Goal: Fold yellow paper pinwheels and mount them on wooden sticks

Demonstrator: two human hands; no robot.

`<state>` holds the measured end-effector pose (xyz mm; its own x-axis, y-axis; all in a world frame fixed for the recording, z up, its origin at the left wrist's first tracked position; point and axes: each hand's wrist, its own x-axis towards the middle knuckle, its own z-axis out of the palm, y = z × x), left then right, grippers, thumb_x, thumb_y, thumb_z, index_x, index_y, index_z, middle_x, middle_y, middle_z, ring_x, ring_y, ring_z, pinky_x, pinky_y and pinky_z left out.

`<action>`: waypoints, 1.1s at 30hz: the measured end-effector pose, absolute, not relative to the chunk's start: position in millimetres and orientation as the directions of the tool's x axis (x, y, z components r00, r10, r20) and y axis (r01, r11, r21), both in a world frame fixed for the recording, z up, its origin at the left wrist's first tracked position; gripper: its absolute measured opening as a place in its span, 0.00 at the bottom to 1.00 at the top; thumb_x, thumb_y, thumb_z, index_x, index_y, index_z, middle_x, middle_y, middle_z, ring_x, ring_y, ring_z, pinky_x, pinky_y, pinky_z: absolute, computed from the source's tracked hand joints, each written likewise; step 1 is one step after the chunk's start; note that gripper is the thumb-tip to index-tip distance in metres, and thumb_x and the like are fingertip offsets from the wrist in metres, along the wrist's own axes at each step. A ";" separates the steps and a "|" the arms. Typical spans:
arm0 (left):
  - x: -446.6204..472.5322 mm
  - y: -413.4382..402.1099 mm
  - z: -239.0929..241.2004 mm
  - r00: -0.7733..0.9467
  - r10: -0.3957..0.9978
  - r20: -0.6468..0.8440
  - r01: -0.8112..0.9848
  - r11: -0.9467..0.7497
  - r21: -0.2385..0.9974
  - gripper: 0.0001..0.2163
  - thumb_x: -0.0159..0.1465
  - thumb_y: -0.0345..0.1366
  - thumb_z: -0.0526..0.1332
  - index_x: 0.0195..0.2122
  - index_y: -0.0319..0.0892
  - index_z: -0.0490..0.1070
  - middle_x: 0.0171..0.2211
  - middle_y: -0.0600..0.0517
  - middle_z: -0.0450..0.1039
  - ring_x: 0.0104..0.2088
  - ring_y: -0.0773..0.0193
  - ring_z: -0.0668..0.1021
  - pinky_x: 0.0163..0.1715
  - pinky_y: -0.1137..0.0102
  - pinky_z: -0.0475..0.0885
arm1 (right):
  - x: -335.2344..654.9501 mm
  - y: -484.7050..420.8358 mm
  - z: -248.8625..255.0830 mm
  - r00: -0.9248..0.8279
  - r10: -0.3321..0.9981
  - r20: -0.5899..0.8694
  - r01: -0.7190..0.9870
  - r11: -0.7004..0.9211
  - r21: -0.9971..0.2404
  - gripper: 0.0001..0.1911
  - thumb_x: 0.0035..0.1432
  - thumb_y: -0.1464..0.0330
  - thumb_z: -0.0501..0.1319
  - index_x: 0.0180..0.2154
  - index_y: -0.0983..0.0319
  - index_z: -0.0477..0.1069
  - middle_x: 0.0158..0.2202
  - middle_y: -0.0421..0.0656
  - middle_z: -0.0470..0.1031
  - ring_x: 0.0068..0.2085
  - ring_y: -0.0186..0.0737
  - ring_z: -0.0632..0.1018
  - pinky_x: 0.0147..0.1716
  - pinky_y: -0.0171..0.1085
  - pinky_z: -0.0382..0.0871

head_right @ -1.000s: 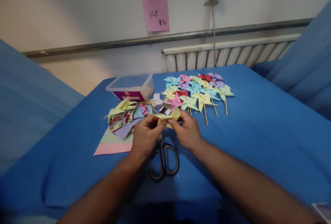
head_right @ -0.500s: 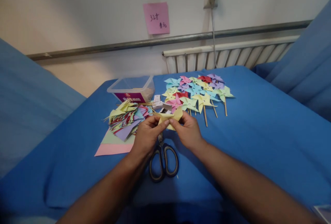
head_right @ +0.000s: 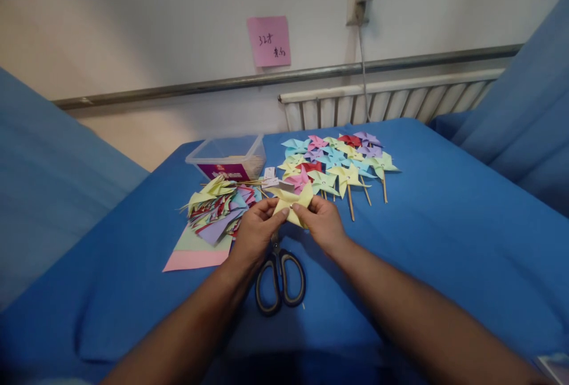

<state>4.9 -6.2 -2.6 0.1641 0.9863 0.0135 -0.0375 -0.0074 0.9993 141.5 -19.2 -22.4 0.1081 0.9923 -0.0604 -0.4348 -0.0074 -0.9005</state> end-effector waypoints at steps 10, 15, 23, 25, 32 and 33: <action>4.4 -13.6 -2.2 0.439 0.663 0.606 0.589 -0.722 0.363 0.16 0.60 0.26 0.61 0.49 0.44 0.73 0.50 0.47 0.75 0.52 0.54 0.72 0.55 0.55 0.66 | 144.6 -21.8 -18.6 0.178 0.957 -0.230 -0.573 -0.090 -0.815 0.15 0.42 0.62 0.74 0.33 0.62 0.79 0.29 0.41 0.80 0.30 0.35 0.77 0.31 0.35 0.68; 5.6 -16.5 -2.4 0.489 0.640 0.592 0.653 -0.719 0.238 0.13 0.63 0.27 0.58 0.47 0.43 0.74 0.45 0.48 0.77 0.47 0.54 0.73 0.48 0.57 0.68 | 143.0 -27.1 -24.0 0.112 0.963 -0.246 -0.578 -0.138 -0.804 0.13 0.41 0.63 0.74 0.24 0.61 0.73 0.27 0.40 0.77 0.31 0.38 0.76 0.31 0.37 0.70; -0.5 -16.4 -1.7 0.461 0.661 0.592 0.688 -0.688 0.233 0.08 0.63 0.28 0.58 0.40 0.42 0.75 0.37 0.48 0.79 0.40 0.56 0.76 0.42 0.60 0.68 | 149.4 -25.9 -25.5 0.056 0.987 -0.150 -0.466 -0.107 -0.878 0.18 0.48 0.54 0.70 0.29 0.62 0.76 0.28 0.41 0.76 0.28 0.35 0.72 0.29 0.35 0.66; -1.0 -15.3 -2.6 0.412 0.706 0.577 0.685 -0.657 0.314 0.08 0.61 0.27 0.59 0.38 0.42 0.75 0.35 0.48 0.78 0.38 0.56 0.76 0.41 0.62 0.68 | 151.9 -24.4 -25.5 0.035 0.995 -0.098 -0.427 -0.074 -0.901 0.21 0.51 0.50 0.67 0.32 0.63 0.77 0.29 0.42 0.76 0.28 0.36 0.73 0.30 0.36 0.67; -13.6 12.2 4.3 -0.181 0.915 0.361 0.199 -0.325 0.924 0.04 0.56 0.35 0.66 0.30 0.42 0.75 0.27 0.54 0.76 0.29 0.64 0.76 0.33 0.70 0.70 | 159.3 -15.9 -31.0 0.081 0.995 0.054 -0.118 0.063 -0.991 0.22 0.52 0.48 0.65 0.31 0.62 0.77 0.27 0.41 0.76 0.26 0.35 0.72 0.27 0.35 0.65; -16.3 17.3 6.2 -0.253 0.913 0.320 0.086 -0.309 0.947 0.06 0.54 0.36 0.68 0.30 0.41 0.75 0.27 0.54 0.76 0.29 0.65 0.76 0.33 0.71 0.70 | 158.8 -14.8 -34.6 0.089 0.993 0.077 -0.052 0.082 -0.995 0.20 0.52 0.50 0.66 0.30 0.61 0.76 0.26 0.40 0.76 0.25 0.34 0.72 0.26 0.34 0.64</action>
<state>-16.3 17.3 6.2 -0.2527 0.9129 0.3205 0.0862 -0.3087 0.9472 158.8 -14.8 -34.6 0.0888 0.9930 0.0772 -0.0516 0.0820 -0.9953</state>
